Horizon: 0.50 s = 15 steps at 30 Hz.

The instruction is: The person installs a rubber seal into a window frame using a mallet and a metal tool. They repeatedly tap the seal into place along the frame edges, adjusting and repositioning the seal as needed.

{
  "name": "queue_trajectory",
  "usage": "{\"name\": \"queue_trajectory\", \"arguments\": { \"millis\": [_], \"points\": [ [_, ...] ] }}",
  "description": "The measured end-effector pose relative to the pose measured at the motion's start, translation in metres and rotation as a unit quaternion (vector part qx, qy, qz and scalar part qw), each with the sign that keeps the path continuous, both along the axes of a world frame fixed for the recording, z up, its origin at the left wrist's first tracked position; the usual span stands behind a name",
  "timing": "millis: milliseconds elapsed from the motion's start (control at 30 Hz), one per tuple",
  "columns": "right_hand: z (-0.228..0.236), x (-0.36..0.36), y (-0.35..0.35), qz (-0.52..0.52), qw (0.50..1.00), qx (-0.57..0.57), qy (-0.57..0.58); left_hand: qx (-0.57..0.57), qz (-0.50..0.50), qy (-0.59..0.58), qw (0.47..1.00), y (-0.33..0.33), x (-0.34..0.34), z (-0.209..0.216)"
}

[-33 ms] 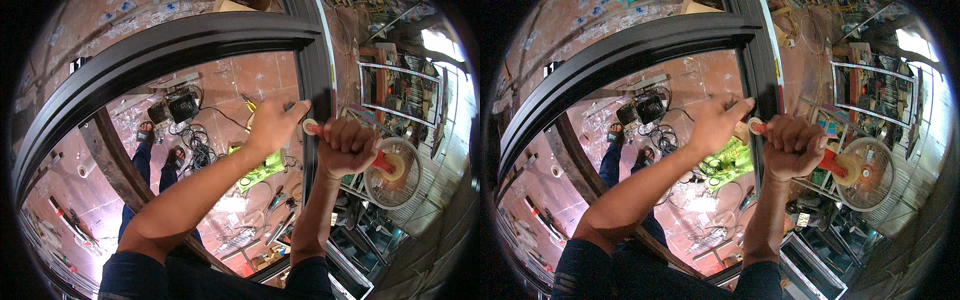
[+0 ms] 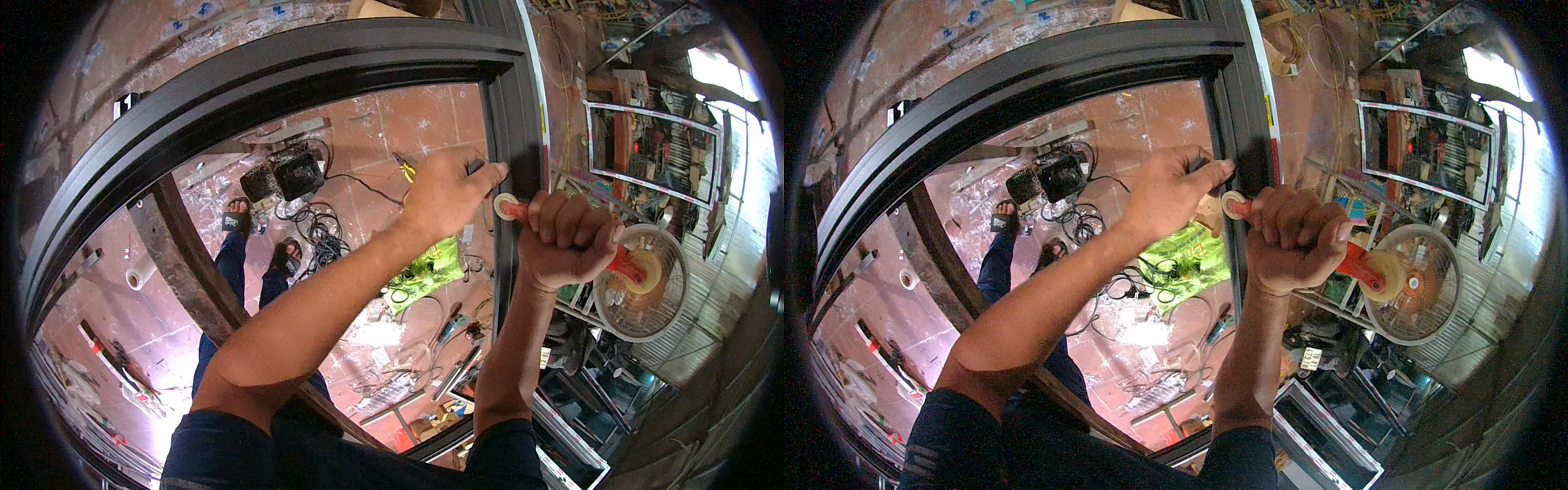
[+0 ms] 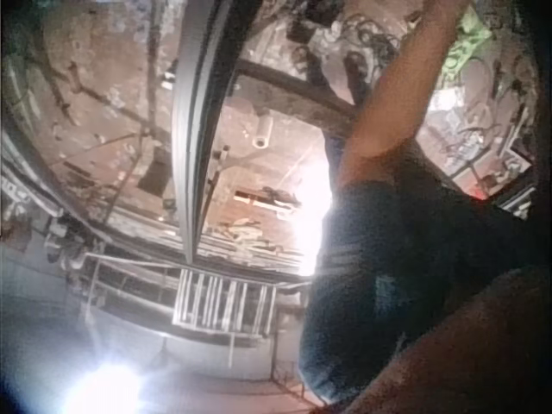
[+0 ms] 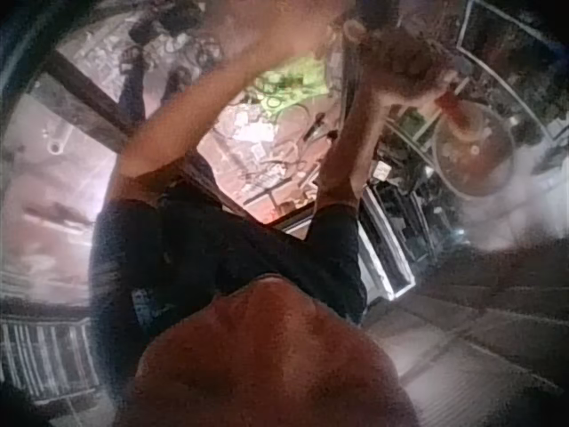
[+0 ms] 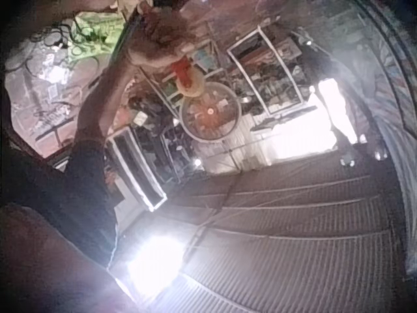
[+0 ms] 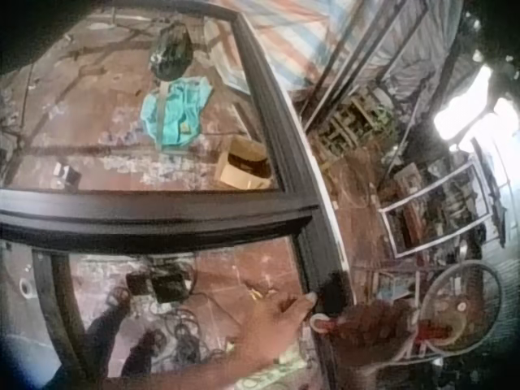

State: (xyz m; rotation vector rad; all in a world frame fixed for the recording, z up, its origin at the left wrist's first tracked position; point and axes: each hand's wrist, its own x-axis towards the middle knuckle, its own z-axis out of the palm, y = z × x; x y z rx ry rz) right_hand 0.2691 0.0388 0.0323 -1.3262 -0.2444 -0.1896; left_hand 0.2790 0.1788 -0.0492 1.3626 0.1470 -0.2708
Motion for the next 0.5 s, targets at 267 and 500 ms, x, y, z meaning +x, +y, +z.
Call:
{"name": "queue_trajectory", "arguments": {
  "millis": [267,500],
  "points": [
    [0.006,-0.002,0.005,-0.005,0.998,-0.003,-0.056,0.078,-0.152,-0.05,0.984,0.024,0.031,-0.007],
    [-0.009,-0.004,0.0,0.018,0.999,-0.013,-0.031,0.083,-0.226,0.017,0.97,0.03,0.044,0.002]
  ]
}}
